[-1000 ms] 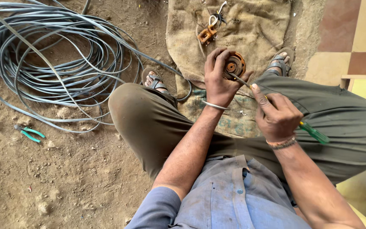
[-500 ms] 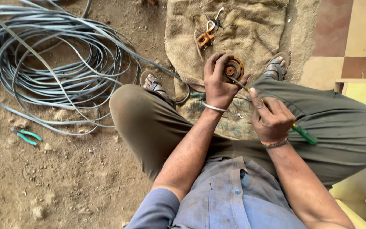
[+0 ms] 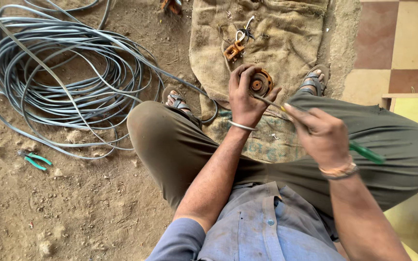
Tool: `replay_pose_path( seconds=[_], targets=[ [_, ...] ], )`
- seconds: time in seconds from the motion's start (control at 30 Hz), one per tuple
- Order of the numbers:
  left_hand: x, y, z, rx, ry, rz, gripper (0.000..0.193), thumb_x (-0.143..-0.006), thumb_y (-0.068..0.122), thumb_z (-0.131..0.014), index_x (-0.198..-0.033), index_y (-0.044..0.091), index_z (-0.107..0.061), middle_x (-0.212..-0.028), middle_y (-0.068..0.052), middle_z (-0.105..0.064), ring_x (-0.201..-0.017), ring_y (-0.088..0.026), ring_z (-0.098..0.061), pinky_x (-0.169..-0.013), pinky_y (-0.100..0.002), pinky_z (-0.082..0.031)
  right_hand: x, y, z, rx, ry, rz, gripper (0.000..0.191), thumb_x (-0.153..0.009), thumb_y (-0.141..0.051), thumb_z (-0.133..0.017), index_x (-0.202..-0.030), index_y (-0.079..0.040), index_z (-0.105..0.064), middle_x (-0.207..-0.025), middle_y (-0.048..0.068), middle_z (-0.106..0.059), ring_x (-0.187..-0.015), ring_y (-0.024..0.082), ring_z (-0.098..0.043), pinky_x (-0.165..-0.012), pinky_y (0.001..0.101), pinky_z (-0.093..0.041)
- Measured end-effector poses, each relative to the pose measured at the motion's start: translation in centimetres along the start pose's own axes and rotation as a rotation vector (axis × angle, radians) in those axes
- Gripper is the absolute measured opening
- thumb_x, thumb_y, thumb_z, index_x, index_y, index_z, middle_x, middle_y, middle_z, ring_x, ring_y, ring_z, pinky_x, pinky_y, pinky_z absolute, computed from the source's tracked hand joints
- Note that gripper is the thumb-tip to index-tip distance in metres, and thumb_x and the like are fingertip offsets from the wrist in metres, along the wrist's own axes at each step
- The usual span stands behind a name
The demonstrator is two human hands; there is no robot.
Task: The person sits on the floor holding a rusty pulley wheel and uses a screwdriver and a mallet to drive a bushing out of its hub. They turn the pulley over, tap around the hub, then fit the pulley onto a wooden handle shaft and press the parts together by hand.
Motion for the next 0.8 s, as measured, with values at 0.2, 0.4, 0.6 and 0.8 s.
replay_pose_path(
  seconds=[0.2, 0.4, 0.6, 0.8],
  targets=[
    [-0.6, -1.3, 1.4, 0.240, -0.325, 0.103, 0.064, -0.082, 0.017, -0.081, -0.141, 0.009, -0.057, -0.143, -0.012, -0.051, -0.135, -0.028, -0.058, -0.119, -0.039, -0.052, 1.8, 4.2, 6.5, -1.157, 0.183, -0.517, 0.023, -0.117, -0.023, -0.066, -0.121, -0.002, -0.072, -0.083, 0.006, -0.065, -0.058, 0.008, -0.048, -0.059, 0.0247, -0.041],
    [-0.3, -0.7, 0.6, 0.140, -0.266, -0.015, 0.069, -0.085, 0.027, -0.091, -0.140, 0.007, -0.058, -0.144, -0.012, -0.054, -0.133, -0.028, -0.062, -0.113, -0.035, -0.058, 3.7, 5.9, 4.2, -1.887, 0.228, -0.819, 0.033, -0.126, -0.033, -0.052, -0.111, -0.005, -0.058, -0.083, 0.000, -0.051, -0.070, 0.006, -0.040, -0.058, 0.0182, -0.031],
    [-0.1, 0.5, -0.1, -0.114, -0.020, 0.114, 0.065, -0.066, 0.042, -0.099, -0.101, 0.003, -0.060, -0.112, -0.016, -0.052, -0.098, -0.027, -0.060, -0.083, -0.040, -0.057, 10.0, -1.0, -2.3, -1.998, -0.167, -1.012, 0.026, -0.110, -0.028, -0.051, -0.114, -0.004, -0.056, -0.074, 0.002, -0.050, -0.060, 0.011, -0.043, -0.051, 0.0252, -0.039],
    [-1.3, 1.7, 0.3, -0.149, -0.030, -0.258, 0.059, -0.071, 0.041, -0.094, -0.099, 0.006, -0.056, -0.148, -0.017, -0.047, -0.134, -0.041, -0.054, -0.111, -0.045, -0.051, 7.5, -0.4, -1.1, -2.044, -0.174, -0.874, 0.027, -0.112, -0.026, -0.050, -0.120, -0.002, -0.057, -0.077, 0.002, -0.050, -0.064, 0.015, -0.047, -0.056, 0.0300, -0.044]
  ],
)
Point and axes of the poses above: each hand's wrist, its own x-axis away from the middle knuckle, its own z-axis out of the back of the hand, y = z × x, the point moved 3 cm from there along -x, towards the middle knuckle
